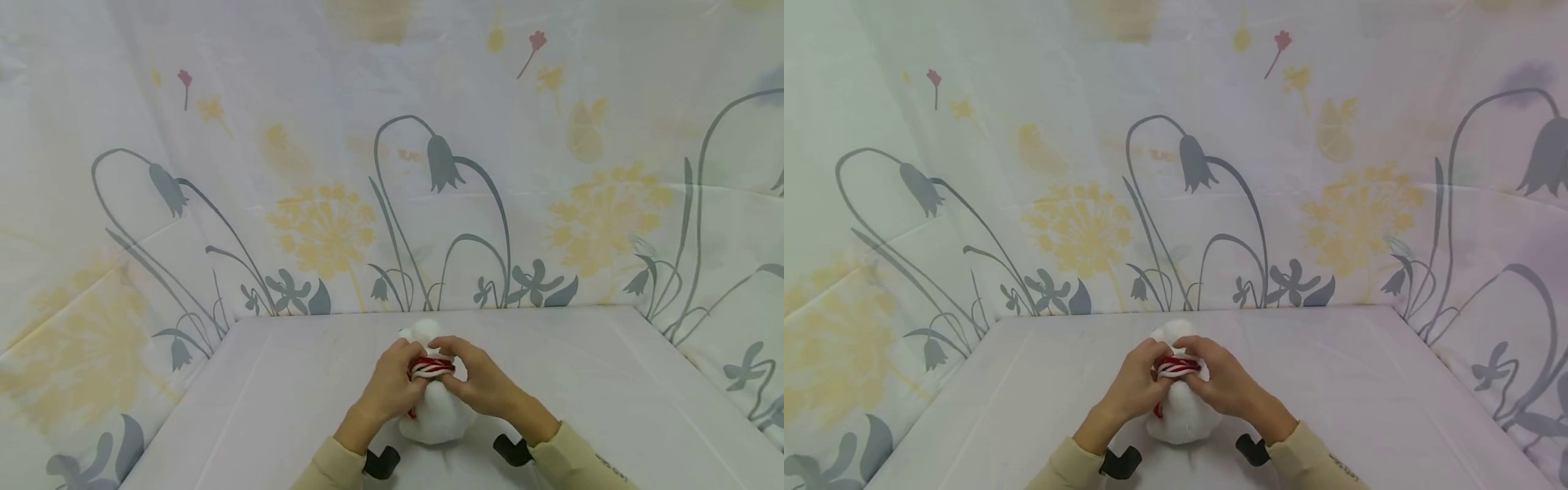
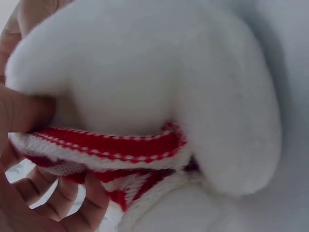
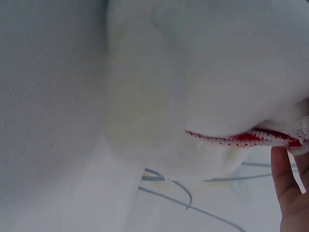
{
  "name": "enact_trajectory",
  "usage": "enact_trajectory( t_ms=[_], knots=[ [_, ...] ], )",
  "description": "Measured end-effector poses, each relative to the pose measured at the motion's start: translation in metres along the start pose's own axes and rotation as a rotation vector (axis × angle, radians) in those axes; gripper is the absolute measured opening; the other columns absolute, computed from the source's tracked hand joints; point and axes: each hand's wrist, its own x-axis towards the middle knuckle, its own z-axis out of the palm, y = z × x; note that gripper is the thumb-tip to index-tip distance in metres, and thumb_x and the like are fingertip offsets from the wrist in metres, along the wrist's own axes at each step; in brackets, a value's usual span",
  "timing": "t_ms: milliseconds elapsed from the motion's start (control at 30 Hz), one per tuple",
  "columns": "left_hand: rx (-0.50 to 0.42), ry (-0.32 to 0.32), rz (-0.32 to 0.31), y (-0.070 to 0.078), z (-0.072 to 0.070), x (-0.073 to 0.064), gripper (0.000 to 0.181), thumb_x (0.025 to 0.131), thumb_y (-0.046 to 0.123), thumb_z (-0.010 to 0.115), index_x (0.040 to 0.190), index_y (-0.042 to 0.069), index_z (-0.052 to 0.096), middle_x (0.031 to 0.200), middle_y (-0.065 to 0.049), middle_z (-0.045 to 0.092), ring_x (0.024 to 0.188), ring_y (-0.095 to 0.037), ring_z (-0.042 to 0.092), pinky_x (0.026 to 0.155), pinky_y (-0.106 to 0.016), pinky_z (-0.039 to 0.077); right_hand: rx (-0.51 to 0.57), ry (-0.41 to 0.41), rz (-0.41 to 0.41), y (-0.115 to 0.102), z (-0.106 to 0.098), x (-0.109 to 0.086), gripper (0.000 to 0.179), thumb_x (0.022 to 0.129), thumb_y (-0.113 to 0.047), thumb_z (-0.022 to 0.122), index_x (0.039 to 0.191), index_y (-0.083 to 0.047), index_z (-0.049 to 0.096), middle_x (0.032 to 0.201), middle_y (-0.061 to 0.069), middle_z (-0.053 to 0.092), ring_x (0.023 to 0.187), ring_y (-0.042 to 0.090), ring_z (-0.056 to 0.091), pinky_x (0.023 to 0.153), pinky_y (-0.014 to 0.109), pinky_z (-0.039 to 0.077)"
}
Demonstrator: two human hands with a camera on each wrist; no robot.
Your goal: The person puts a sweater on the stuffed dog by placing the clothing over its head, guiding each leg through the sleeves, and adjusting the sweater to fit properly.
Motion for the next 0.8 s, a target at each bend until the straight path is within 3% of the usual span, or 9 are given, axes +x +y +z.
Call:
enact_trajectory(
  t_ms=[100,200,333,433,567,667,800],
  knots=[
    [0.015,0.018,0.01,0.0,0.001,0.0,0.021,0.069,-0.003,0.066,0.077,0.015,0.058,0.071,0.006,0.046,0.063,-0.005,0.04,0.054,-0.018,0.035,-0.009,-0.004,-0.017,0.0,0.003,-0.001,0.058,0.072,0.017,0.064,0.123,-0.008,0.053,0.11,0.002,0.058,0.09,0.012,0.054,0.077,0.028,0.047],
    [0.024,0.018,0.005,0.002,-0.001,0.0,0.021,0.07,-0.003,0.066,0.079,0.014,0.058,0.074,0.006,0.05,0.066,-0.006,0.044,0.057,-0.02,0.038,-0.012,0.017,-0.022,0.0,0.005,-0.001,0.055,0.072,0.015,0.064,0.122,-0.007,0.053,0.106,0.001,0.059,0.088,0.012,0.054,0.076,0.028,0.048],
    [0.041,0.004,0.003,0.003,-0.005,0.001,0.027,0.072,-0.002,0.067,0.09,0.015,0.058,0.079,0.006,0.052,0.072,-0.008,0.047,0.064,-0.023,0.042,0.001,0.057,0.016,0.004,0.003,-0.001,0.053,0.073,0.01,0.07,0.12,-0.006,0.054,0.095,-0.003,0.06,0.084,0.011,0.055,0.074,0.031,0.048],
    [0.065,0.029,0.039,0.004,-0.005,0.002,0.035,0.07,-0.006,0.066,0.098,0.014,0.057,0.08,0.005,0.051,0.074,-0.009,0.047,0.066,-0.024,0.042,0.022,0.072,0.056,0.003,0.0,0.0,0.048,0.074,0.006,0.073,0.117,-0.005,0.056,0.095,0.0,0.062,0.084,0.015,0.059,0.075,0.033,0.051],
    [0.101,0.079,0.103,0.006,-0.002,0.002,0.04,0.065,-0.01,0.066,0.095,0.013,0.058,0.079,0.006,0.05,0.073,-0.008,0.046,0.065,-0.022,0.042,0.093,0.084,0.19,-0.008,-0.009,0.006,0.027,0.084,0.012,0.059,0.108,-0.002,0.06,0.098,0.01,0.064,0.08,0.023,0.062,0.069,0.032,0.053],
    [0.113,0.058,0.13,0.007,-0.001,0.0,0.038,0.063,-0.011,0.064,0.092,0.014,0.059,0.078,0.006,0.049,0.073,-0.007,0.045,0.064,-0.021,0.04,0.152,0.049,0.315,-0.021,-0.021,0.012,0.023,0.088,0.016,0.051,0.1,0.0,0.062,0.097,0.014,0.064,0.069,0.02,0.06,0.061,0.027,0.05],
    [0.122,0.015,0.155,0.01,0.001,-0.001,0.035,0.064,-0.012,0.064,0.089,0.014,0.06,0.075,0.008,0.048,0.07,-0.007,0.043,0.061,-0.018,0.037,0.214,-0.058,0.345,-0.009,-0.028,0.007,0.015,0.089,0.006,0.059,0.097,-0.006,0.065,0.097,0.009,0.063,0.067,0.014,0.06,0.061,0.027,0.051]
  ],
)
